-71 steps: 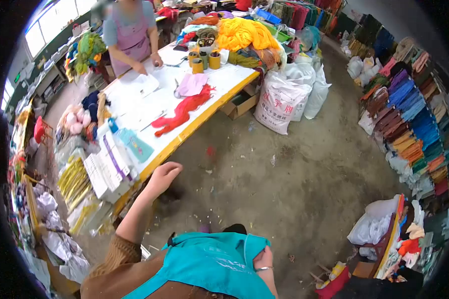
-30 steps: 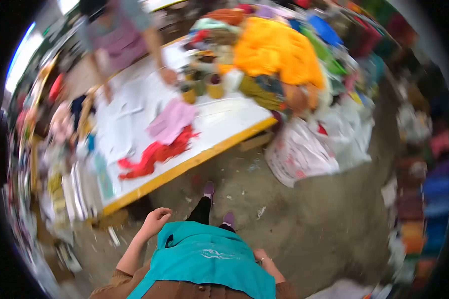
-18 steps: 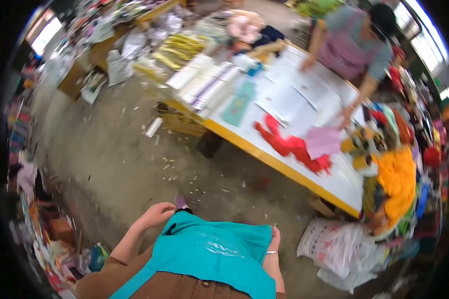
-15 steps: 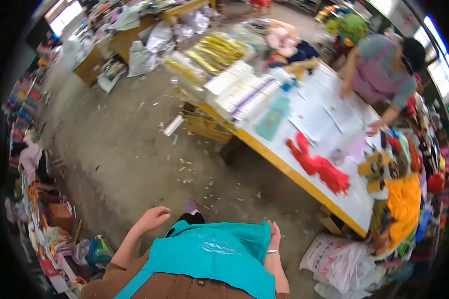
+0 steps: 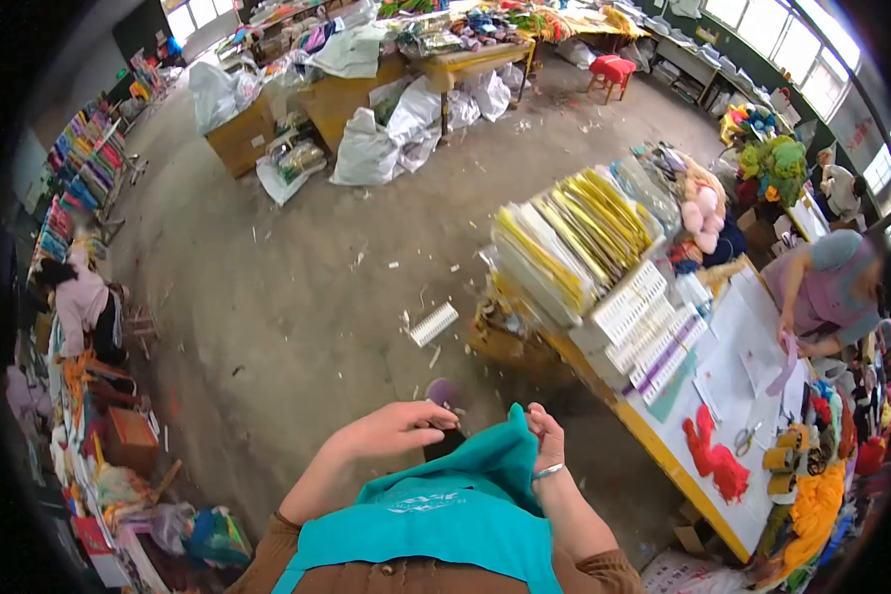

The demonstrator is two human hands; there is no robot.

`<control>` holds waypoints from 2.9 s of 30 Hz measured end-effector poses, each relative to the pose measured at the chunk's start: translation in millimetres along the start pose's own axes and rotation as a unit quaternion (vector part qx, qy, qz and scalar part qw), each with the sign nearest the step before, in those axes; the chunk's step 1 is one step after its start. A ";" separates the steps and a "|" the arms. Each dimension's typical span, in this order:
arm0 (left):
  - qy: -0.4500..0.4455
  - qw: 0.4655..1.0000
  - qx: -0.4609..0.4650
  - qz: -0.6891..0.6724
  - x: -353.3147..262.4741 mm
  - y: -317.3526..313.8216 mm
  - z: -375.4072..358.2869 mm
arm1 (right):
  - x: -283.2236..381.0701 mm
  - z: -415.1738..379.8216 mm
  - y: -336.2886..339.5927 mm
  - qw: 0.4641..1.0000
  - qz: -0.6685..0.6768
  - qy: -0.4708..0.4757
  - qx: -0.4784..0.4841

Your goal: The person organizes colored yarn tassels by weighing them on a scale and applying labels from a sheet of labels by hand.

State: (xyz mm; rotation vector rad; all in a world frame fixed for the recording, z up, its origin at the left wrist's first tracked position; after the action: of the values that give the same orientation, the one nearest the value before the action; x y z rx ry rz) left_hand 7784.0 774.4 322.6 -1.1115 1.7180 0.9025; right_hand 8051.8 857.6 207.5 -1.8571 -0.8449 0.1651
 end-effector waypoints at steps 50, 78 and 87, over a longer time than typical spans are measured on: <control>0.568 0.811 -0.037 0.139 128.5 924.4 707.6 | 343.9 1038.2 -338.9 0.971 0.002 0.154 -0.180; -0.057 0.919 0.298 0.253 -579.9 899.5 1891.7 | 1117.0 1555.1 -618.8 0.883 -0.074 0.464 -0.011; 0.019 0.962 0.126 0.241 -613.9 1046.4 2008.7 | 1278.1 1786.2 -590.3 0.931 -0.219 0.291 -0.011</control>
State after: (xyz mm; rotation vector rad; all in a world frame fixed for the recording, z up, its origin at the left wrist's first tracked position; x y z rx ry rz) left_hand 7501.4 3103.9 297.0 -0.5499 2.1151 0.9179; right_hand 7874.2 3124.7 242.8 -1.5578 -0.8060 -0.6489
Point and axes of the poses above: each hand's wrist, its own z-axis towards the middle knuckle, its own y-axis out of the back of the hand, x = y × z, the point moved 2 cm from there along z, towards the middle knuckle, and after that the axes turned 10 degrees about y, right-handed, at the moved point
